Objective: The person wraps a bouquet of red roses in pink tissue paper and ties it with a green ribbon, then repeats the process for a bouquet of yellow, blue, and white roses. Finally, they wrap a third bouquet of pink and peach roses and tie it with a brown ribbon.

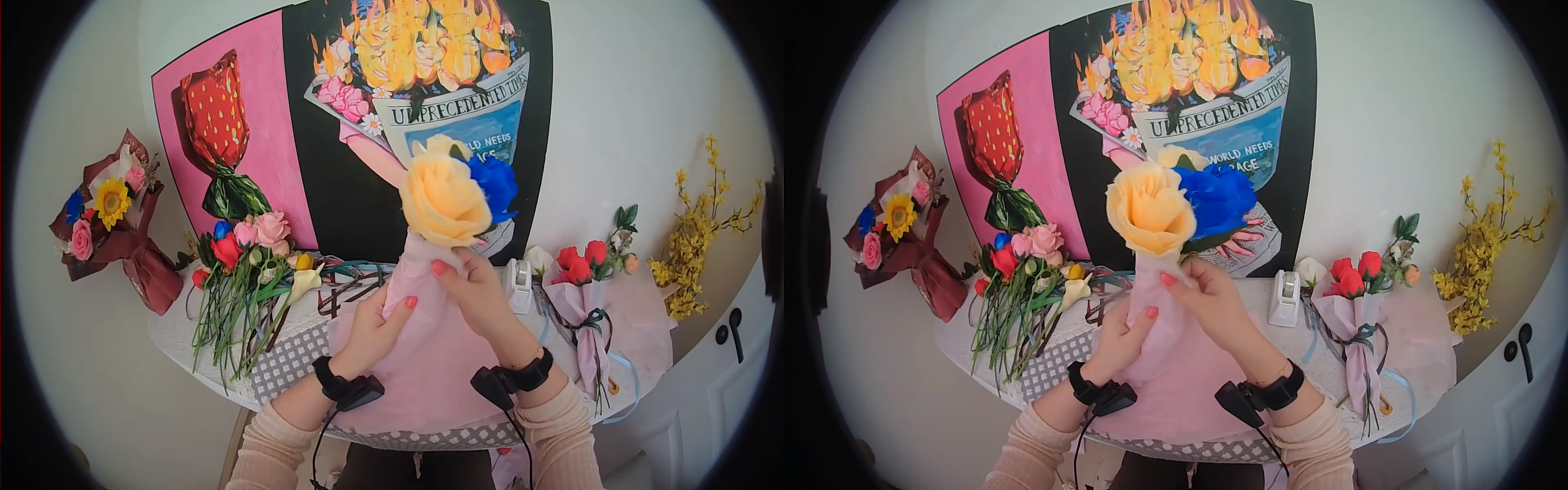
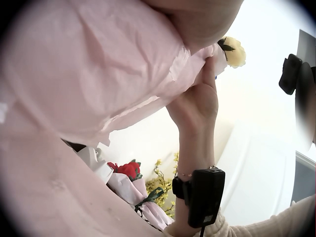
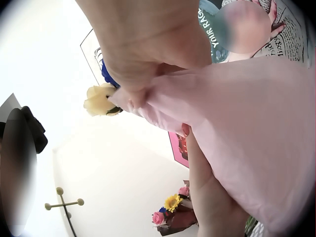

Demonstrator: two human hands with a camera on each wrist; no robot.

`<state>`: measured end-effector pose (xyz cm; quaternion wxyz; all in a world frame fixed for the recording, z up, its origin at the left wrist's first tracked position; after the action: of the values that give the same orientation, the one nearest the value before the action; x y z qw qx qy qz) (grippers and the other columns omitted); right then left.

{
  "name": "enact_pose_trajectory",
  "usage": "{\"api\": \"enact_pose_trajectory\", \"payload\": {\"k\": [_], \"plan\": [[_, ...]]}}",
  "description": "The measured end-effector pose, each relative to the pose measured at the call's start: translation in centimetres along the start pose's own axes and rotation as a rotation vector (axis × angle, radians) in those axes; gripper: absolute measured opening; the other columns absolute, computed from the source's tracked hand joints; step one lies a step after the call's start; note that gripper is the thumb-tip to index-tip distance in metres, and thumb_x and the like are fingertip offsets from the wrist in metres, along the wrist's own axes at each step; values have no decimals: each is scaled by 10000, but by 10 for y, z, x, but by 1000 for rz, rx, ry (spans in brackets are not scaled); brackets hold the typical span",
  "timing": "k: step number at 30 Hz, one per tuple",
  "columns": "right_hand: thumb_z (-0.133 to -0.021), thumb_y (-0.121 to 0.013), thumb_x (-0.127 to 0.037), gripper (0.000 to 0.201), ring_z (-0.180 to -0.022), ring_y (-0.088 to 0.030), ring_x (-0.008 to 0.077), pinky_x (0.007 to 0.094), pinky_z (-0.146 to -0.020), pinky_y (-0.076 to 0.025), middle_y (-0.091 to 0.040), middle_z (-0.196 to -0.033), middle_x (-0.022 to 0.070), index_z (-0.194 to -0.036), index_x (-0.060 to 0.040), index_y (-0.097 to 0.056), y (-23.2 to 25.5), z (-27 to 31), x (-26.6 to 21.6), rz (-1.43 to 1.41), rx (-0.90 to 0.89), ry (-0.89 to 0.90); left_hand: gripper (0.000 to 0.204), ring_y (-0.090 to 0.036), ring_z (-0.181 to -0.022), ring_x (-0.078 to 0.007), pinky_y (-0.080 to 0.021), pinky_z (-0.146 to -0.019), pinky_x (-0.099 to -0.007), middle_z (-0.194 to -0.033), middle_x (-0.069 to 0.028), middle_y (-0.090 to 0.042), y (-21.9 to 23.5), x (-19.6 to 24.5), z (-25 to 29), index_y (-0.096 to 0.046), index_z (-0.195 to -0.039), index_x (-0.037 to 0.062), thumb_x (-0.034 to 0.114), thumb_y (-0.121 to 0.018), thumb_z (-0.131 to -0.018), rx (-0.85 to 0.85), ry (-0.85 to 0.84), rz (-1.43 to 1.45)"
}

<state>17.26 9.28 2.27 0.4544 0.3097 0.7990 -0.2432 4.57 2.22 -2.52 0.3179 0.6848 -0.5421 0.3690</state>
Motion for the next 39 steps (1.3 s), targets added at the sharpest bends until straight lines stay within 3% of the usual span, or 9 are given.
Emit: {"api": "enact_pose_trajectory", "payload": {"k": [6, 8, 17, 21, 22, 27, 35, 37, 39], "plan": [[-863, -564, -195, 257, -812, -521, 52, 206, -713, -415, -590, -934, 27, -1014, 14, -571, -2, 0, -4, -129, 74, -19, 319, -543, -850, -51, -446, -724, -208, -989, -36, -594, -7, -8, 8, -500, -1139, 4, 225, -490, -909, -142, 161, 276], [-860, -570, -200, 256, -804, -530, 57, 208, -709, -420, -592, -932, 30, -1006, 11, -574, -2, 0, -1, -217, 78, -84, 357, -565, -856, -67, -464, -731, -221, -1008, -37, -584, -8, -9, 12, -476, -1156, 18, 288, -452, -923, -178, 396, 438], [-801, -642, -245, 425, -812, -568, 122, 257, -747, -447, -578, -975, 89, -1063, 56, -496, 3, -6, 16, -369, 173, -172, 413, -584, -903, -121, -477, -777, -264, -1050, -72, -574, -15, -12, 15, -454, -1170, 22, 354, -400, -930, -208, 637, 687], [-778, -666, -255, 509, -852, -570, 140, 281, -779, -448, -571, -984, 98, -1110, 78, -470, 10, -4, 21, -391, -22, -347, 420, -582, -914, -128, -478, -782, -273, -1064, -75, -569, -16, -14, 14, -451, -1173, 24, 361, -406, -927, -189, 650, 727], [-772, -672, -256, 518, -868, -570, 140, 286, -789, -447, -574, -974, 91, -1111, 82, -474, 9, -4, 21, -343, -149, -386, 416, -583, -914, -128, -479, -779, -273, -1058, -70, -572, -14, -17, 13, -455, -1170, 27, 360, -412, -925, -218, 643, 711], [-769, -676, -243, 428, -805, -533, 96, 246, -698, -424, -573, -924, 47, -1028, 70, -541, 16, -3, 9, -206, -17, -343, 377, -584, -896, -113, -481, -768, -271, -1026, -54, -587, -15, -21, 11, -477, -1151, 36, 324, -471, -907, -252, 639, 718], [-796, -646, -256, 313, -732, -457, 55, 230, -623, -371, -568, -849, -4, -951, 9, -587, 19, 0, -5, 158, 172, -252, 318, -583, -800, -100, -458, -688, -236, -905, -61, -621, -11, -10, -3, -525, -1039, -23, 202, -605, -829, -66, 9, -146], [-796, -644, -261, 330, -767, -451, 59, 230, -658, -381, -571, -891, 0, -988, -2, -572, 13, -2, -8, 169, 182, 70, 310, -583, -791, -104, -456, -678, -239, -882, -77, -624, -10, -6, -2, -529, -1029, -27, 197, -605, -829, -22, -3, -284], [-770, -674, -251, 258, -668, -408, 40, 218, -565, -331, -509, -758, -34, -829, -22, -571, 19, 2, -10, 272, 245, -122, 301, -583, -783, -108, -453, -668, -241, -859, -92, -627, -7, -1, 0, -534, -1018, -30, 192, -605, -828, 26, -14, -425]]}}
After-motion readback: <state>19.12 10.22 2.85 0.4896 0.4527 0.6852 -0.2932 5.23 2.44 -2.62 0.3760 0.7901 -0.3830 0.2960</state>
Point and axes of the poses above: each hand's wrist, its own z-axis away from the middle knuckle, its own y-axis out of the back of the hand, x = y × z, the point moved 3 cm from there along -z, towards the middle knuckle
